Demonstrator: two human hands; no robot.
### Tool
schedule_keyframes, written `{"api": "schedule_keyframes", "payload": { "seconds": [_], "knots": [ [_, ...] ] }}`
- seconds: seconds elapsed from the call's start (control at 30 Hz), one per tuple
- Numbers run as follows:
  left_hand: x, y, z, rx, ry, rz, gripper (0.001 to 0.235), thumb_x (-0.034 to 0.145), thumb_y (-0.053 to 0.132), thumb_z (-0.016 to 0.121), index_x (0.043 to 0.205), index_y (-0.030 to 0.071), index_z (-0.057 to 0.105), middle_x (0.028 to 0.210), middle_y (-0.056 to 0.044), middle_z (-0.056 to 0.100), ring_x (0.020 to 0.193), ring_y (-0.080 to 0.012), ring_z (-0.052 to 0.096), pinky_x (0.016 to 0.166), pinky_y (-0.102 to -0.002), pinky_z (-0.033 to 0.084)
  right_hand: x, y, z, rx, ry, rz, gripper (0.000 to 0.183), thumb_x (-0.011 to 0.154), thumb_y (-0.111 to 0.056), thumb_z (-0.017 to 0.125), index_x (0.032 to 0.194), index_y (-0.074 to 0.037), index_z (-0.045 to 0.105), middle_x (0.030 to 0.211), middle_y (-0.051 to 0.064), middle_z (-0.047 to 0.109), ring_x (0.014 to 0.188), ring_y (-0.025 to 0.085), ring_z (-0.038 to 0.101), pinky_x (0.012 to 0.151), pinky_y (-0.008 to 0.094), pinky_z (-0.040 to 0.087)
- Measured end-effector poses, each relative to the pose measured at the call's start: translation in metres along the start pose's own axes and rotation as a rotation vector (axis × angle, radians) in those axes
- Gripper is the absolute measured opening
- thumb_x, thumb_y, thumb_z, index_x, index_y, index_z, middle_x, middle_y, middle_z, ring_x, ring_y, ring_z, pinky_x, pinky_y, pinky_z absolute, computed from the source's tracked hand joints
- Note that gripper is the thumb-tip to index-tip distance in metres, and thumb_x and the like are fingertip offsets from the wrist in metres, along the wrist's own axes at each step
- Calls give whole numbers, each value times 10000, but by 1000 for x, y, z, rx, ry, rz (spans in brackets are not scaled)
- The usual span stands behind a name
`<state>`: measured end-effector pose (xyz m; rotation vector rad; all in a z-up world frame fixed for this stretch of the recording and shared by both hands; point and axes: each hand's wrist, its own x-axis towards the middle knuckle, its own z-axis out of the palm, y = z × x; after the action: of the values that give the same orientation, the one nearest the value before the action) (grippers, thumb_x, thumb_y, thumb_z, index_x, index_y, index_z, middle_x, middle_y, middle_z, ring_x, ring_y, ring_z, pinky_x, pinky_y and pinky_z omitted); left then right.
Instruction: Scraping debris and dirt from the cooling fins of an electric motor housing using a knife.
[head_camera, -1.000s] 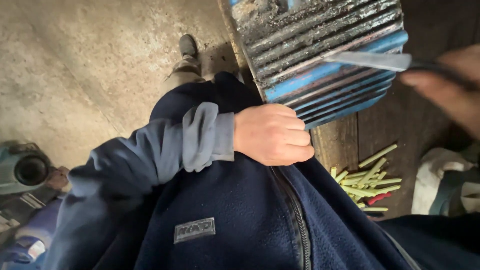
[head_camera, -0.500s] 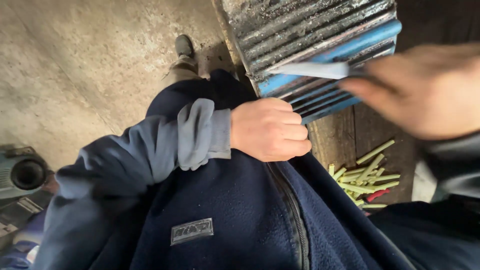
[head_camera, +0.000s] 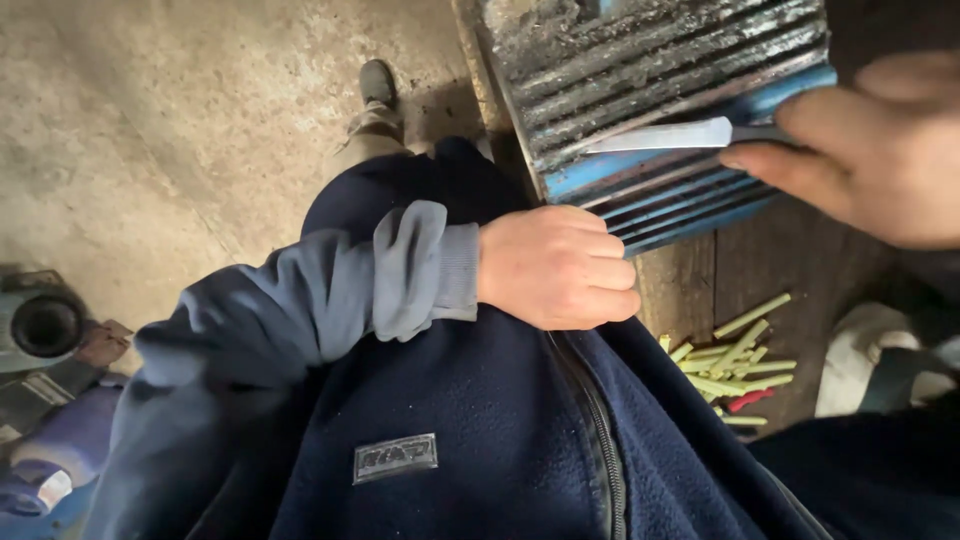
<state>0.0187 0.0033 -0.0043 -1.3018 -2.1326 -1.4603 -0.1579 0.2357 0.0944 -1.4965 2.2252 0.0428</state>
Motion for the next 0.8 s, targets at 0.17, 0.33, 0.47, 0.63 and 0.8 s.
{"api": "schedule_keyframes", "payload": {
  "seconds": [0.17,0.33,0.47,0.63,0.8],
  "knots": [
    [-1,-3,-2,-2,0,11,122,917,236,659,902,141,584,858,3,499,838,-181,566,732,-347,455,-37,23,37,435,79,139,331,938,-307,667,934,19,722,638,98,610,490,142,561,455,309,424],
    [0,-2,3,-7,-23,12,138,913,228,664,871,140,567,846,-3,497,825,-182,567,725,-346,461,-37,-23,20,45,-22,319,398,961,-376,719,748,-40,688,531,72,514,447,186,509,455,316,424],
    [-2,1,-1,-3,-11,-8,145,901,223,667,868,132,559,845,-7,496,821,-187,567,730,-347,467,-109,43,103,335,106,530,472,1073,-397,725,878,24,638,585,51,482,458,158,489,460,303,407],
    [-2,3,5,-16,-25,4,153,885,231,671,862,127,561,846,-12,498,828,-193,567,735,-348,467,2,-67,-24,12,2,334,391,940,-409,707,779,-53,705,530,50,556,487,192,573,460,342,451],
    [-8,5,-1,5,11,-25,132,908,216,675,905,121,583,862,-7,498,844,-188,555,758,-343,458,32,-75,-38,-267,35,144,400,912,-500,722,788,-120,746,602,50,648,568,219,659,532,361,505]
  ]
}}
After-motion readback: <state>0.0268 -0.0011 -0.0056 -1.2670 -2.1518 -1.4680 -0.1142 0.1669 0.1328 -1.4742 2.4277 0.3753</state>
